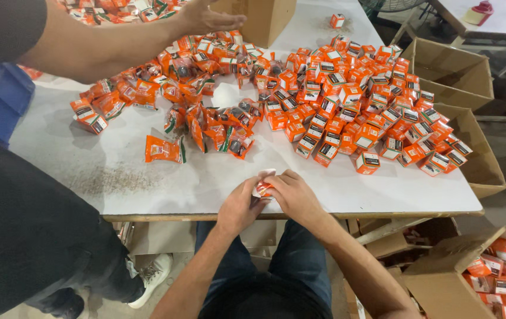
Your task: The person picks small orange packaged boxes one at a time from a large pile on a white table, opens each white paper wrapper, and places the opened item aside while sorting through the pile. Other workers at the same table handle and move the packaged items into nearby boxes and a blue bin.
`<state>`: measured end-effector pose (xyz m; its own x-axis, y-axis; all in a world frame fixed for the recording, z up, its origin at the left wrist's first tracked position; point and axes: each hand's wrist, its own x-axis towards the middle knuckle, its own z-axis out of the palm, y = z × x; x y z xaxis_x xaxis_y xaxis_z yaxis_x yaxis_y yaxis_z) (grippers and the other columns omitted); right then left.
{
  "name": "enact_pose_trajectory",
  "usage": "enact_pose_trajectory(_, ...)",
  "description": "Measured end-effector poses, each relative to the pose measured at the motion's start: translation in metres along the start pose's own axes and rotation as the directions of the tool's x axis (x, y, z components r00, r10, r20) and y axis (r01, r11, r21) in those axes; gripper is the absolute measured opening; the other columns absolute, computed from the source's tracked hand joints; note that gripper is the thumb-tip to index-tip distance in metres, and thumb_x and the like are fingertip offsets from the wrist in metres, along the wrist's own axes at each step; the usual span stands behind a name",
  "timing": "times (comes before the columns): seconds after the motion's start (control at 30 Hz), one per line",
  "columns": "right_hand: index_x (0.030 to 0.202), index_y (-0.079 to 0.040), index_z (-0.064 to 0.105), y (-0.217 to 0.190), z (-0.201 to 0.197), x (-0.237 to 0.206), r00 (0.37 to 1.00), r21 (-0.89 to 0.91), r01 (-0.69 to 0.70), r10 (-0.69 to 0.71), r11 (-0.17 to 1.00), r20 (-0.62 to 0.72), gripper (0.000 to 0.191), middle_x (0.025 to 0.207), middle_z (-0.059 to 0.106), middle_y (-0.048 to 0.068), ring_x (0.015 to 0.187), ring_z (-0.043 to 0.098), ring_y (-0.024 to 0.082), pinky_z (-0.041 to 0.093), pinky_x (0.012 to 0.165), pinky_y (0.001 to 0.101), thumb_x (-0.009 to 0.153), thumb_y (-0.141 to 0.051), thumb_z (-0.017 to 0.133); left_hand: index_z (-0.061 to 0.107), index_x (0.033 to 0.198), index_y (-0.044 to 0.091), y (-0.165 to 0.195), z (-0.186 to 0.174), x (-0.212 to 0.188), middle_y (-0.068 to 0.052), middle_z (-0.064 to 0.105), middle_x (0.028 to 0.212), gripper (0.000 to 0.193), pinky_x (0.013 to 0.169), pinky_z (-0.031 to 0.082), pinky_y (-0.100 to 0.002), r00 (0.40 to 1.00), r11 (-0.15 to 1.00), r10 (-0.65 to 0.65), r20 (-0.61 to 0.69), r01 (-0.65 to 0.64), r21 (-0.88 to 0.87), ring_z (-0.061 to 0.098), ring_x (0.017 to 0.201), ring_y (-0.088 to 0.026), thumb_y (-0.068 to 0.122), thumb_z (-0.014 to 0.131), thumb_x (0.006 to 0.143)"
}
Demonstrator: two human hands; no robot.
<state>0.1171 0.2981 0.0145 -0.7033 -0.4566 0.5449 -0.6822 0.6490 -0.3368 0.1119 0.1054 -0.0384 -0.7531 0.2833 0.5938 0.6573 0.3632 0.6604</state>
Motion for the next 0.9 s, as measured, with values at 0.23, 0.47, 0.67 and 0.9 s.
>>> enact_pose_trajectory(0.23,0.115,-0.005,0.069,0.0,0.01,-0.009,0.982,-0.179,0.054,-0.085,0.982,-0.17,0.029,0.109,0.068,0.009,0.099,0.062,0.033,0.05,0.089,0.0438,0.086,-0.007,0.069,0.06,0.131,0.006,0.006,-0.004,0.002,-0.014,0.064,0.127,0.059,0.088,0.057,-0.042,0.998,0.994,0.063,0.008,-0.063,0.092,0.067,0.109,-0.036,0.01,0.08,0.076)
enact_pose_trajectory(0.47,0.11,-0.006,0.072,-0.005,0.016,-0.021,0.986,-0.324,-0.011,-0.044,0.946,-0.162,0.03,0.124,0.058,0.009,0.12,0.049,0.034,0.036,0.099,0.0521,0.088,-0.026,0.074,0.062,0.126,0.006,0.007,0.003,-0.001,-0.016,0.056,0.116,0.058,0.086,0.054,-0.042,0.997,0.979,0.05,-0.065,-0.036,0.202,0.062,0.104,-0.035,0.012,0.085,0.073)
enact_pose_trajectory(0.67,0.118,-0.007,0.072,0.001,0.024,-0.034,0.99,-0.226,-0.099,0.072,0.969,-0.125,0.035,0.134,0.05,0.013,0.129,0.045,0.038,0.034,0.106,0.0514,0.089,-0.026,0.074,0.063,0.125,0.004,0.012,-0.005,-0.006,-0.011,0.065,0.127,0.057,0.096,0.054,-0.043,0.933,0.913,0.345,-0.098,-0.31,0.265,0.063,0.114,-0.034,0.002,0.079,0.071)
enact_pose_trajectory(0.9,0.131,-0.004,0.066,0.005,0.037,-0.045,0.91,0.151,-0.203,0.244,0.967,-0.336,0.041,0.142,0.051,0.019,0.131,0.048,0.038,0.044,0.106,0.0461,0.092,-0.016,0.072,0.064,0.112,0.003,0.009,-0.001,0.0,-0.009,0.065,0.128,0.038,0.095,0.056,-0.042,0.958,0.943,0.283,-0.033,-0.272,0.193,0.065,0.115,-0.034,0.003,0.081,0.078)
